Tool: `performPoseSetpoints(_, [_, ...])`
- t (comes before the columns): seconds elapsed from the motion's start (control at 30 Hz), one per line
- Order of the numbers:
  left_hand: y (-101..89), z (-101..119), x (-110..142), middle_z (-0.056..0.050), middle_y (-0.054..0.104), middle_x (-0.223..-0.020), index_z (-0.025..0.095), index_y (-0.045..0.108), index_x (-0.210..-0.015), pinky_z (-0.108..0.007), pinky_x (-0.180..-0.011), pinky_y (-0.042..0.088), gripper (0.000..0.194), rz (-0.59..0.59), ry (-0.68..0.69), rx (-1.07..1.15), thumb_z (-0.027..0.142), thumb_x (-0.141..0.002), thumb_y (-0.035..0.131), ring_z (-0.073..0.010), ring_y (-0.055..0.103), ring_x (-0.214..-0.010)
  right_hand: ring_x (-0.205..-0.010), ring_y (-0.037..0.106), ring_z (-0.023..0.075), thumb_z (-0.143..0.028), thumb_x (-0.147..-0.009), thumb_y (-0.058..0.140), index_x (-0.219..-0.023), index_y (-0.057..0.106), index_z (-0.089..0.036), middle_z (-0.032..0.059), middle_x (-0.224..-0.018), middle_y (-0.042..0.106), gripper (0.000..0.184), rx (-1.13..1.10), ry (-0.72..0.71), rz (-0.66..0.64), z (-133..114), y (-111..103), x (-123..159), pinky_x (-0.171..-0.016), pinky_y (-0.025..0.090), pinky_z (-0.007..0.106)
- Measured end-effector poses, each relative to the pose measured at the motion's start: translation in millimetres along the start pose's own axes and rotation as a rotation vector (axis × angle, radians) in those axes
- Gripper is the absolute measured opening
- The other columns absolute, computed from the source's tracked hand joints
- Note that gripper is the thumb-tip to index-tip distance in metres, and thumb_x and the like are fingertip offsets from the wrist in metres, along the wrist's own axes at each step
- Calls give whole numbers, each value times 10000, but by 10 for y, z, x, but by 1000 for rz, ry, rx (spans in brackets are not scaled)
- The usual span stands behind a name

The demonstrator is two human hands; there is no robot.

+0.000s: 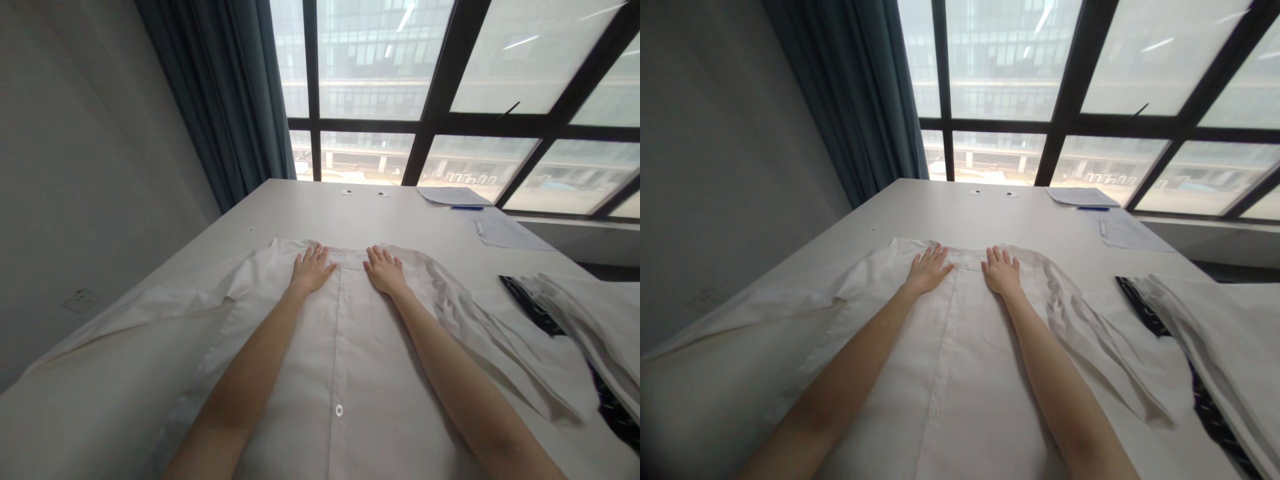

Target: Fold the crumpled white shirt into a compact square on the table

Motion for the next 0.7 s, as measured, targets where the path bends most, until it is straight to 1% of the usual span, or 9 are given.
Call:
performPoseSetpoints(0.07, [3,-44,-5,-71,136,-1613,209,204,-1542,-513,-1155,193,684,-10,9,-5,594,-977,190,-281,172,-1471,-1456,200,263,-457,-997,179,-1539,211,-218,60,-1607,197,593,6,6,-1,67,2,-9,-1134,199,538])
performPoseSetpoints(0.13, [-4,-149,-3,-91,135,-1611,209,178,-1547,-498,-1158,186,696,-23,12,-12,605,-974,193,-269,164,-1475,-1458,192,257,-477,-992,181,-1538,214,-217,56,-1608,192,605,12,6,-3,130,-4,-14,-1138,193,529])
performPoseSetpoints(0.2, [-21,-320,11,-104,147,-1607,211,177,-1547,-487,-1158,186,697,-36,4,-23,607,-974,198,-264,168,-1474,-1458,195,255,-493,-988,184,-1538,216,-222,51,-1608,195,613,19,2,-6,199,-18,-9,-1142,189,523])
performPoseSetpoints(0.33, [-77,-739,72,-121,176,-1598,180,243,-1532,-465,-1154,206,673,-37,-20,-54,573,-985,220,-274,193,-1467,-1455,207,265,-514,-982,199,-1532,242,-226,41,-1600,223,623,34,-9,-14,389,-57,28,-1146,183,528])
performPoseSetpoints(0.43, [-111,-923,112,-130,211,-1589,162,273,-1522,-443,-1149,230,655,-16,-16,-74,544,-991,246,-274,213,-1462,-1451,222,251,-516,-984,199,-1521,274,-225,43,-1596,239,615,42,-21,-11,524,-82,52,-1146,198,517])
performPoseSetpoints(0.53, [-139,-954,131,-128,253,-1577,160,314,-1506,-432,-1147,243,624,21,-8,-81,514,-993,276,-272,241,-1453,-1438,258,244,-465,-993,223,-1501,315,-211,60,-1580,285,575,50,-42,21,558,-120,72,-1139,224,500])
performPoseSetpoints(0.6, [-179,-931,147,-137,314,-1553,143,370,-1476,-416,-1143,261,581,58,-7,-83,462,-996,303,-266,289,-1434,-1409,314,256,-388,-997,245,-1459,385,-172,100,-1546,354,528,52,-56,65,521,-176,121,-1119,260,490])
performPoseSetpoints(0.7, [-284,-872,202,-142,431,-1488,117,447,-1419,-374,-1128,299,492,128,-3,-84,324,-993,314,-238,389,-1378,-1349,397,262,-252,-974,297,-1336,520,-142,142,-1440,495,439,48,-113,132,404,-299,331,-1096,289,467])
Point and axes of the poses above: each hand's wrist, its own x-axis away from the middle knuckle, its own y-axis out of the palm, z = x × y, the point moved 10 cm from there along -x, towards the middle knuckle
